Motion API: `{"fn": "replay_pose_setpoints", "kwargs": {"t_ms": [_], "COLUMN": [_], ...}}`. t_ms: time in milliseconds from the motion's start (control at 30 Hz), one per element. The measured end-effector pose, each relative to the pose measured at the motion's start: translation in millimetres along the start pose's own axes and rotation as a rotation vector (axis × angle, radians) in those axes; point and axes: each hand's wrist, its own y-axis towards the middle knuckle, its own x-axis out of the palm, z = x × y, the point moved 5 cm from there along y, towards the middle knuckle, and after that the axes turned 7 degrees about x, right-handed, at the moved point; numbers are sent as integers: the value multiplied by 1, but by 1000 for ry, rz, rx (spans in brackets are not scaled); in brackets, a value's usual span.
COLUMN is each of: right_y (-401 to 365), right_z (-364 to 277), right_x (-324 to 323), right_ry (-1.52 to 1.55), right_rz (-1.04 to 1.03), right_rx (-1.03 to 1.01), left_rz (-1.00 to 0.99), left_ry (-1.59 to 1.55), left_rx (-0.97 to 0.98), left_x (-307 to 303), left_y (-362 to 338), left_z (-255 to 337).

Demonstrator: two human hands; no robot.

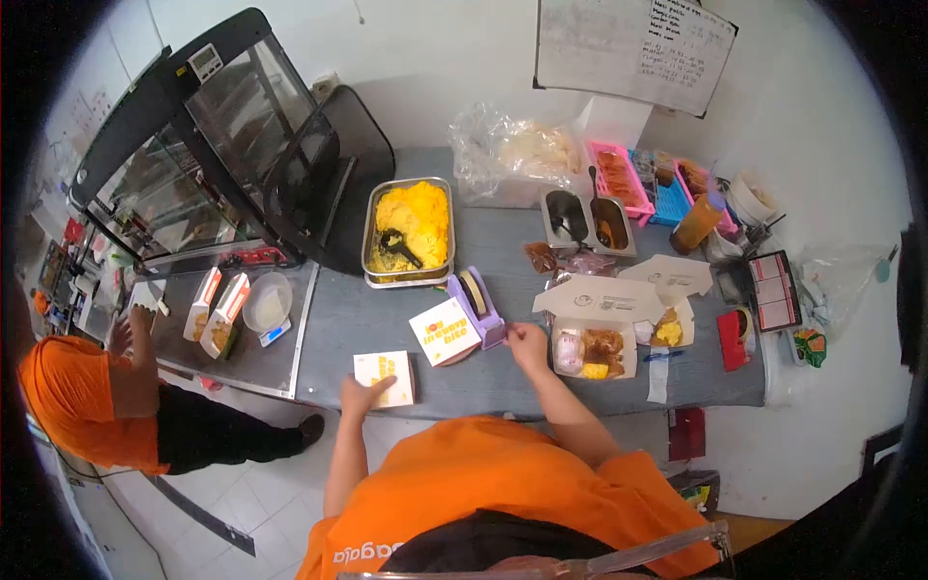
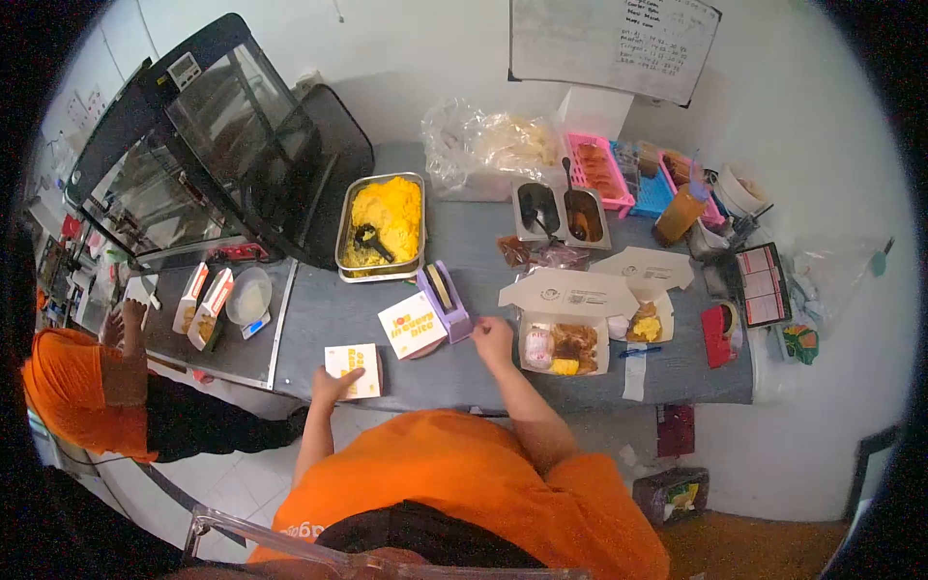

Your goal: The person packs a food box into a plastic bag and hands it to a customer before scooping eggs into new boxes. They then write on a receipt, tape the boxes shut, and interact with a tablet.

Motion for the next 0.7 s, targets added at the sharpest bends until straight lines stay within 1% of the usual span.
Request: {"fn": "replay_pose_setpoints", "kwargs": {"t_ms": [67,100,133,200,233,300,333,367,400,433,467,533,567,633,700], "right_y": [4,5,14,28,28,22,16,5,-1,-3,-5,-2,-6,-17,-31], "right_z": [-30,-48,-52,-37,-38,-46,-40,-34,-26,-14,-18,-19,-34,-89,-133], "right_x": [-18,-22,-18,9,6,5,8,6,4,5,5,-8,-16,-30,-19], "right_ry": [77,-94,-91,379,382,842,848,889,924,559,558,-183,-177,158,493], "right_rz": [121,251,243,-172,-178,-379,-387,-356,-326,-337,-351,-97,-104,-237,-627], "right_rx": [-19,-289,-290,196,196,485,480,322,164,57,61,100,99,-126,-310], "left_rz": [-147,-94,-89,-89,-66,-50,-40,-28,-54,-81,-74,-164,-191,-190,-199], "left_ry": [-433,-510,-509,-549,-529,-561,-595,-596,-673,-751,-752,-866,-912,-883,-856], "left_rx": [7,-2,-8,-15,-3,28,60,60,18,-29,-41,-43,-55,-38,-32], "left_x": [5,-3,-5,-8,-10,-11,-12,-14,-13,-11,-9,-4,-8,-14,-17], "left_y": [-3,-17,-22,-31,-34,-37,-37,-37,-38,-41,-42,-40,-47,-51,-60], "left_z": [3,19,24,29,34,39,42,45,46,46,44,48,59,71,80]}}
